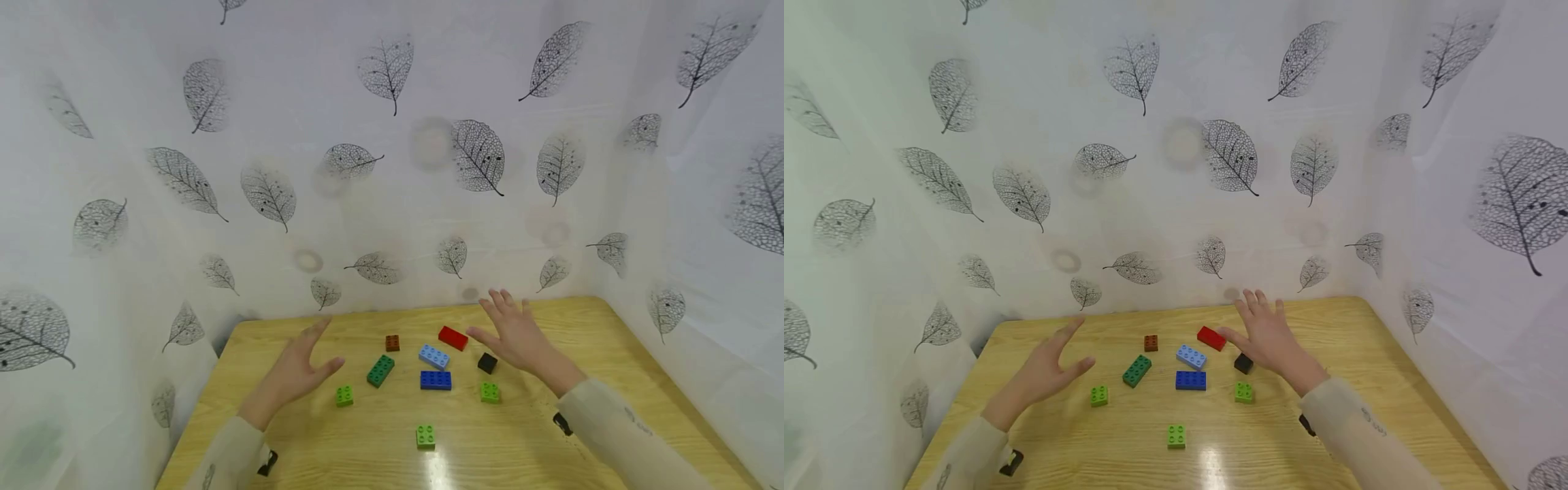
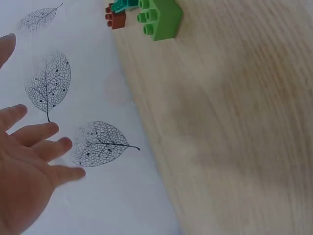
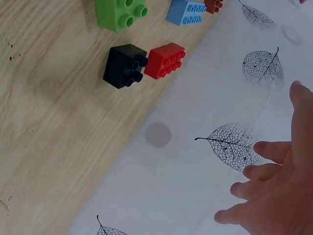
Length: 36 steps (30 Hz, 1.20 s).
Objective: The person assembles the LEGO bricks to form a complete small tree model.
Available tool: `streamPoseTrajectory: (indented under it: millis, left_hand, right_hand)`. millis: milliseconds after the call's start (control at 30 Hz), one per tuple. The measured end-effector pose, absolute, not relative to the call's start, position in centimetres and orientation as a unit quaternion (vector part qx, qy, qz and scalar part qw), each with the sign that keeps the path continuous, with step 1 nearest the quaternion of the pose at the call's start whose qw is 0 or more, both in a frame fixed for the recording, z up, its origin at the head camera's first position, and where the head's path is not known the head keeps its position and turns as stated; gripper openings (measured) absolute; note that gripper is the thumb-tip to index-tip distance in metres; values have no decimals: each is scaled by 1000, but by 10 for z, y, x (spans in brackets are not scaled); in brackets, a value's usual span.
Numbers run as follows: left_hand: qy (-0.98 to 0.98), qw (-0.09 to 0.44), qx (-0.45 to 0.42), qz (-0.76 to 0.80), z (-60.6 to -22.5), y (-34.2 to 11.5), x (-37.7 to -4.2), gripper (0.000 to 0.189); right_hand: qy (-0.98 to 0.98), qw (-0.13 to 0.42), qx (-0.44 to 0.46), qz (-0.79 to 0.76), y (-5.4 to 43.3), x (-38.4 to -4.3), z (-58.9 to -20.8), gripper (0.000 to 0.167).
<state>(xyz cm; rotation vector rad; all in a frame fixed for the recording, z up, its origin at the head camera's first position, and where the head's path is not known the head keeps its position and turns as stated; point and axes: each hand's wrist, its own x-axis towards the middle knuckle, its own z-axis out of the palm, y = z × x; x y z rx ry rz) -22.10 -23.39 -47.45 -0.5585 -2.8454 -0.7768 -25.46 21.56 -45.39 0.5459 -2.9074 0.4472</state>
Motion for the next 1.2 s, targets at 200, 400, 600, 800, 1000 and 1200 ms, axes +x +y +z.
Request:
streamPoseTrajectory:
  millis: [200,400,600,800,1000,1200]
  left_hand:
    - [-928,96,-185,-308,-489,-236,-216,71]
    - [-900,142,-190,-366,-505,-237,-209,49]
    - [-873,130,-177,-436,-520,-240,-205,35]
    - [-862,98,-152,-474,-529,-239,-200,40]
    - [-855,66,-125,-498,-533,-240,-195,43]
    - [-847,26,-103,-521,-540,-239,-192,47]
  right_hand:
    - [-943,73,210,248,205,-237,-463,67]
    - [-924,73,203,316,190,-216,-477,55]
    - [-893,60,213,393,182,-203,-488,39]
    - [-866,8,226,446,176,-190,-499,35]
    - [-840,-33,248,482,170,-183,-512,39]
    - [-827,-59,274,488,163,-175,-525,39]
